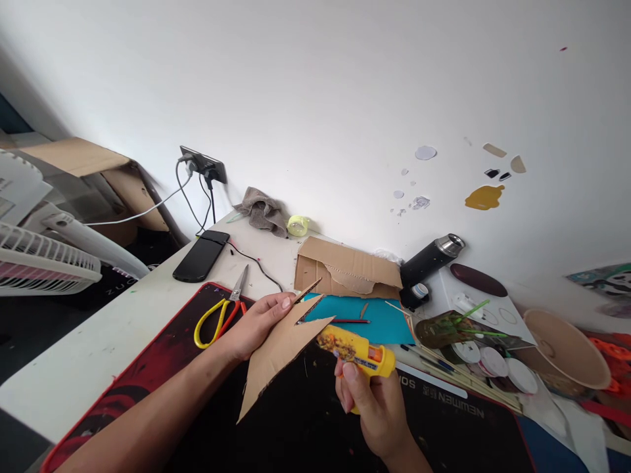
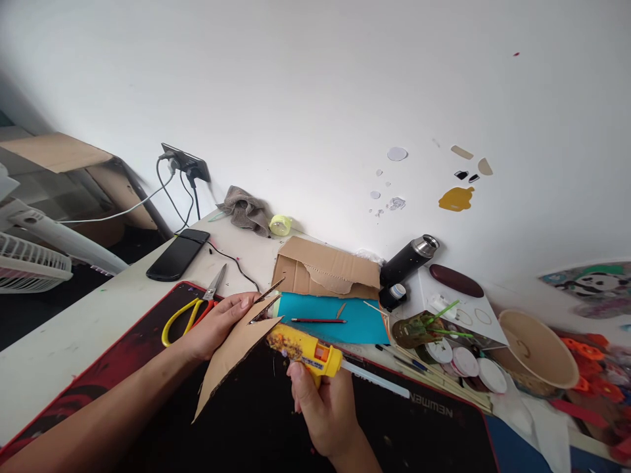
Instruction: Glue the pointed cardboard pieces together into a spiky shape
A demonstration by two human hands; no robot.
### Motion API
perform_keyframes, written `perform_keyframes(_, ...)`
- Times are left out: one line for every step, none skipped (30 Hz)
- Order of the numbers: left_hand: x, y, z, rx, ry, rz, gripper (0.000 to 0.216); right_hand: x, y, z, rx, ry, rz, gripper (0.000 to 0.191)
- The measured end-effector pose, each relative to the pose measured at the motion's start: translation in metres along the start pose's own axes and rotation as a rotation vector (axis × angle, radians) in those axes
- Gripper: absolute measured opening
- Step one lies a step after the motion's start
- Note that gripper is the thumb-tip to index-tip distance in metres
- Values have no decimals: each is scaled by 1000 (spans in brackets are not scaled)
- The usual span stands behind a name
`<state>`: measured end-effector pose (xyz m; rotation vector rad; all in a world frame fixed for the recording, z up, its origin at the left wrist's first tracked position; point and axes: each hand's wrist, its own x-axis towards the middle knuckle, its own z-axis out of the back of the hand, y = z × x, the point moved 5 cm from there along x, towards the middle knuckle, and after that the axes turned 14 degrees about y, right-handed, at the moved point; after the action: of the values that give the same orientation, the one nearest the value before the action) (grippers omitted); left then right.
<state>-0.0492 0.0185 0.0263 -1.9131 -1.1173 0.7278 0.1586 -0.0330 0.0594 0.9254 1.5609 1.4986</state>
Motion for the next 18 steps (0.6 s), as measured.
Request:
perform_keyframes(0,0,0,-2,0,2,52,0,0,0,-20,8,7,46)
perform_keyframes(0,0,0,-4,1,2,52,0,0,0,-40,16,13,46)
perform_keyframes(0,0,-1,-6,2,2,53,0,0,1,-56,23,18,47)
perform_keyframes(0,0,0,-8,2,1,53,0,0,1,-71,30,21,48)
perform_keyframes(0,0,0,-8,2,1,53,0,0,1,-85,35,22,49)
perform_keyframes(0,0,0,-6,-1,0,53,0,1,1,-100,39,23,49)
perform_keyframes(0,1,1,-3,-5,0,52,0,2,1,-117,41,24,50)
perform_keyframes(0,1,2,0,-11,-1,52,0,3,1,-134,43,25,51)
perform_keyframes(0,1,2,2,-15,0,51,0,5,0,-152,47,28,52)
perform_keyframes(0,1,2,1,-18,0,51,0,6,0,-166,51,31,53)
perform_keyframes(0,1,2,-1,-19,1,51,1,8,-1,-176,54,34,55)
perform_keyframes(-1,1,1,-5,-21,2,50,1,9,-1,-181,56,37,55)
perform_keyframes(-1,0,1,-10,-24,3,51,1,10,-1,-183,56,40,55)
perform_keyframes(-1,-1,0,-13,-29,3,51,1,11,-2,-184,56,42,54)
perform_keyframes(-1,-2,0,-16,-35,4,52,1,11,-2,-184,56,43,54)
perform_keyframes(-1,-2,0,-17,-42,6,53,1,11,-2,-184,57,44,54)
perform_keyframes(-1,-3,0,-16,-47,10,53,1,10,-2,-183,58,43,54)
perform_keyframes(-1,-3,0,-14,-50,12,54,1,10,-2,-182,58,43,54)
